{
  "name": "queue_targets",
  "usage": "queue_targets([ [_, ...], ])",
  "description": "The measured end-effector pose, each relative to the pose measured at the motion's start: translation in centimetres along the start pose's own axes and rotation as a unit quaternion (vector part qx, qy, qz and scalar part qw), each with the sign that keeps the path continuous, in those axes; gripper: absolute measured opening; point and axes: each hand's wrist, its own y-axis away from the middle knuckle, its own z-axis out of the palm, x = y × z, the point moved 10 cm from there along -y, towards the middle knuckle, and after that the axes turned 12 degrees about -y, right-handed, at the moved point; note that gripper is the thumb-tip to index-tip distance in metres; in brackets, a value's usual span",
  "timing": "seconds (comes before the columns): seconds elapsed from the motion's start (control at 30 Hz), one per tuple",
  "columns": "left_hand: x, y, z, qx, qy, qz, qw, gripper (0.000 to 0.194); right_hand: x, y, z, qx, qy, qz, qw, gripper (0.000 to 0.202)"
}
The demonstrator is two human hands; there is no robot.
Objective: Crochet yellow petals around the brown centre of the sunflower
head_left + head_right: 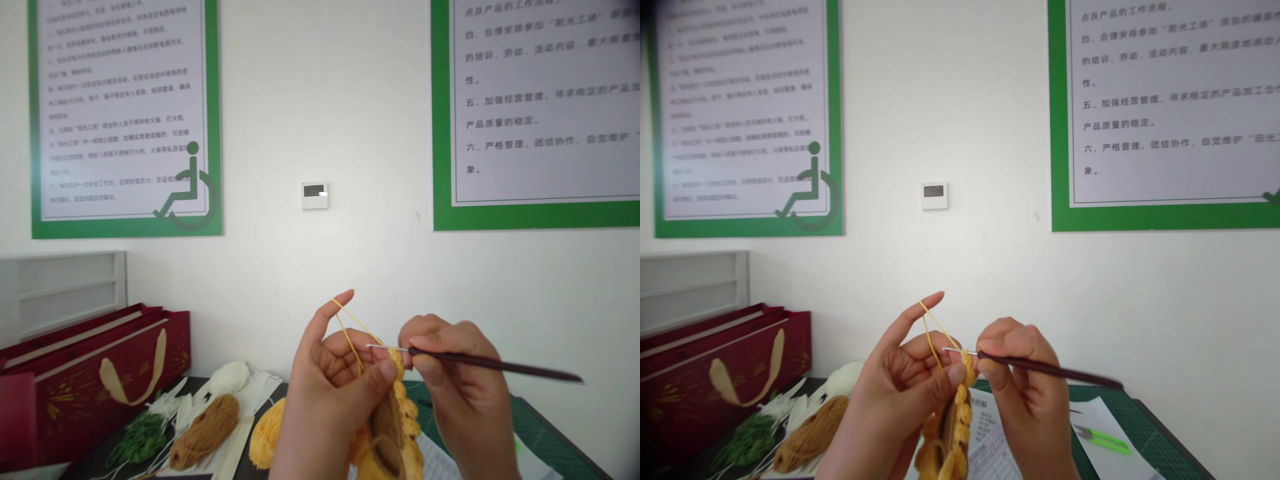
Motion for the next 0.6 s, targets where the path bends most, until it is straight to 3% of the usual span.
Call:
queue_targets([
  [0.1, -0.5, 0.0, 0.4, -0.012, 0.006, -0.023, 1.0, 0.093, -3.1, 1.3, 1.2, -0.057, 0.214, -0.176, 0.959, 0.042],
  [0.17, -1.0, 0.1, 1.2, -0.052, 0.029, -0.055, 0.997, 0.096, -4.3, 2.1, 1.7, -0.051, 0.26, -0.241, 0.934, 0.049],
  [0.2, -1.2, 0.2, 1.6, -0.077, 0.045, -0.072, 0.993, 0.096, -4.5, 2.1, 1.4, -0.024, 0.234, -0.242, 0.941, 0.045],
  [0.27, -1.4, 0.4, 2.3, -0.126, 0.077, -0.094, 0.985, 0.091, -3.6, 1.4, 0.8, 0.013, 0.104, -0.175, 0.979, 0.026],
  [0.33, -1.3, 0.5, 2.4, -0.154, 0.097, -0.094, 0.979, 0.087, -1.6, 0.6, 0.8, 0.038, -0.04, -0.067, 0.996, 0.007],
  [0.43, -1.2, 0.6, 2.3, -0.182, 0.095, -0.089, 0.975, 0.089, -0.1, 0.1, 1.5, 0.034, -0.161, 0.029, 0.986, 0.009],
  [0.6, -1.4, 0.9, 2.8, -0.229, 0.086, -0.093, 0.965, 0.089, 0.8, 0.1, 0.9, 0.043, -0.234, 0.11, 0.965, 0.016],
])
